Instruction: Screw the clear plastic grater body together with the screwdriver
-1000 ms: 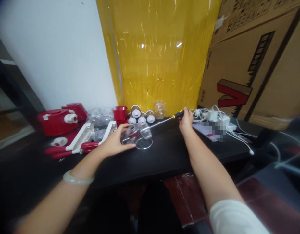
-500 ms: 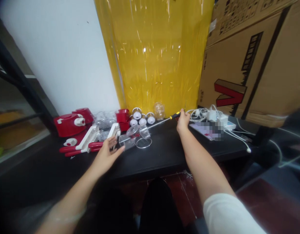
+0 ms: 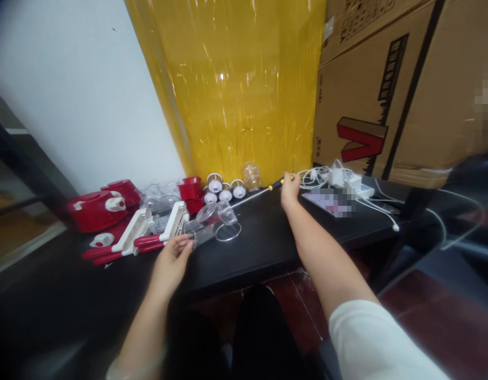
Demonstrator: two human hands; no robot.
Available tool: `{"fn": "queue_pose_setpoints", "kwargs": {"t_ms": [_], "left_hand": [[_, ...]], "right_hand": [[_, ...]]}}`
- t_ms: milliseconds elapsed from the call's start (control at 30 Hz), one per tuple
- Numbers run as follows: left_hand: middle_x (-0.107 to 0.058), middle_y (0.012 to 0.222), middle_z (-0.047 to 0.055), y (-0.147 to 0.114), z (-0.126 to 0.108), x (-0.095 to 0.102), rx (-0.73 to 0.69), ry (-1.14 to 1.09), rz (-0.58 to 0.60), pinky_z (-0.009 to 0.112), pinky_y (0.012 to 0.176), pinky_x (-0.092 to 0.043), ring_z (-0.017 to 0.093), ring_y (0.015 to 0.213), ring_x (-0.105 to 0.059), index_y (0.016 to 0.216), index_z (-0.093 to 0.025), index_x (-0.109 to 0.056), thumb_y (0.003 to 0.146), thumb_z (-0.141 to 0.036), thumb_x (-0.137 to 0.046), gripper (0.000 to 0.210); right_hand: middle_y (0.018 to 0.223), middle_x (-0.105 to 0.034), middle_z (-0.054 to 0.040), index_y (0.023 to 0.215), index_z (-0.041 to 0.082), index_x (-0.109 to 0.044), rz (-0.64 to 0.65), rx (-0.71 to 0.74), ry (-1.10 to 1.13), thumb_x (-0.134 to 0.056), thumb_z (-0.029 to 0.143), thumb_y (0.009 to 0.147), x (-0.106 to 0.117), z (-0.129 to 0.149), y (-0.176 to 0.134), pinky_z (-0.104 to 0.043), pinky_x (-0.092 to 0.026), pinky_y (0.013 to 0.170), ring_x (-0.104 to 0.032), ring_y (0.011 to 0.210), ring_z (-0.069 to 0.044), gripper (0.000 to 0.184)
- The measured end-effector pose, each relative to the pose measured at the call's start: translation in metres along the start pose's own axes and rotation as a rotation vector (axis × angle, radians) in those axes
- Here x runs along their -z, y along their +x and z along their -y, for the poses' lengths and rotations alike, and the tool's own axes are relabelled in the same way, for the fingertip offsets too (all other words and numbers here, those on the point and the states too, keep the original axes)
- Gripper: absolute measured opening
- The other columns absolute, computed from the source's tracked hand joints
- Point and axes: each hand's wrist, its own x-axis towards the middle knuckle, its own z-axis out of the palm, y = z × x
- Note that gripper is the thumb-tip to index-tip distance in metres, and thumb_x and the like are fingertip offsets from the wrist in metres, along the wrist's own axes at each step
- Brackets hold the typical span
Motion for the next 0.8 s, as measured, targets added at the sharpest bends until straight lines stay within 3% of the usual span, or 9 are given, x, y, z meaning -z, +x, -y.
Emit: {"fn": "queue_pose_setpoints", "kwargs": {"t_ms": [200, 333, 433, 633, 800], "left_hand": [[-0.076, 0.094, 0.011, -0.003, -0.003, 0.001, 0.041, -0.018, 0.041, 0.047, 0.094, -0.055, 0.028, 0.094, -0.073, 0.095, -0.019, -0.067, 0.082, -0.051, -0.063, 0.034], [-0.076, 0.092, 0.010, -0.001, 0.000, -0.002, 0.057, -0.152, 0.047, 0.045, 0.094, -0.057, 0.026, 0.095, -0.074, 0.093, -0.018, -0.066, 0.080, -0.053, -0.068, 0.037], [-0.076, 0.094, 0.010, 0.000, 0.003, -0.004, 0.083, -0.221, 0.052, 0.046, 0.097, -0.057, 0.025, 0.097, -0.074, 0.098, -0.017, -0.066, 0.082, -0.049, -0.068, 0.035], [-0.077, 0.106, 0.013, 0.003, 0.000, -0.005, 0.163, -0.316, 0.039, 0.047, 0.102, -0.055, 0.026, 0.109, -0.072, 0.110, -0.016, -0.066, 0.086, -0.035, -0.067, 0.030], [-0.078, 0.100, 0.013, 0.018, -0.013, 0.006, 0.251, -0.259, 0.180, 0.046, 0.101, -0.054, 0.027, 0.112, -0.072, 0.098, -0.016, -0.067, 0.083, -0.036, -0.071, 0.025]], "right_hand": [[0.075, -0.046, 0.0081, 0.084, 0.026, -0.043, 0.011, 0.024, 0.044, -0.065, 0.048, 0.079, -0.004, -0.001, 0.001, -0.019, -0.041, 0.052, -0.050, 0.062, -0.008, 0.031], [0.069, -0.044, 0.0090, 0.083, 0.026, -0.044, 0.059, 0.011, 0.051, -0.063, 0.054, 0.081, -0.003, -0.001, -0.002, -0.020, -0.038, 0.046, -0.046, 0.053, -0.009, 0.033], [0.064, -0.042, 0.0099, 0.083, 0.026, -0.045, 0.068, -0.008, 0.014, -0.064, 0.057, 0.081, -0.003, 0.000, -0.005, -0.021, -0.034, 0.041, -0.041, 0.047, -0.008, 0.036], [0.062, -0.044, 0.0124, 0.085, 0.026, -0.042, 0.072, -0.105, 0.072, -0.075, 0.046, 0.075, -0.008, 0.002, -0.011, -0.019, -0.036, 0.040, -0.043, 0.044, -0.007, 0.040], [0.056, -0.044, 0.0128, 0.078, 0.024, -0.040, 0.200, -0.195, 0.181, -0.079, 0.049, 0.072, -0.010, 0.007, -0.020, -0.017, -0.037, 0.042, -0.041, 0.043, -0.005, 0.047]]}}
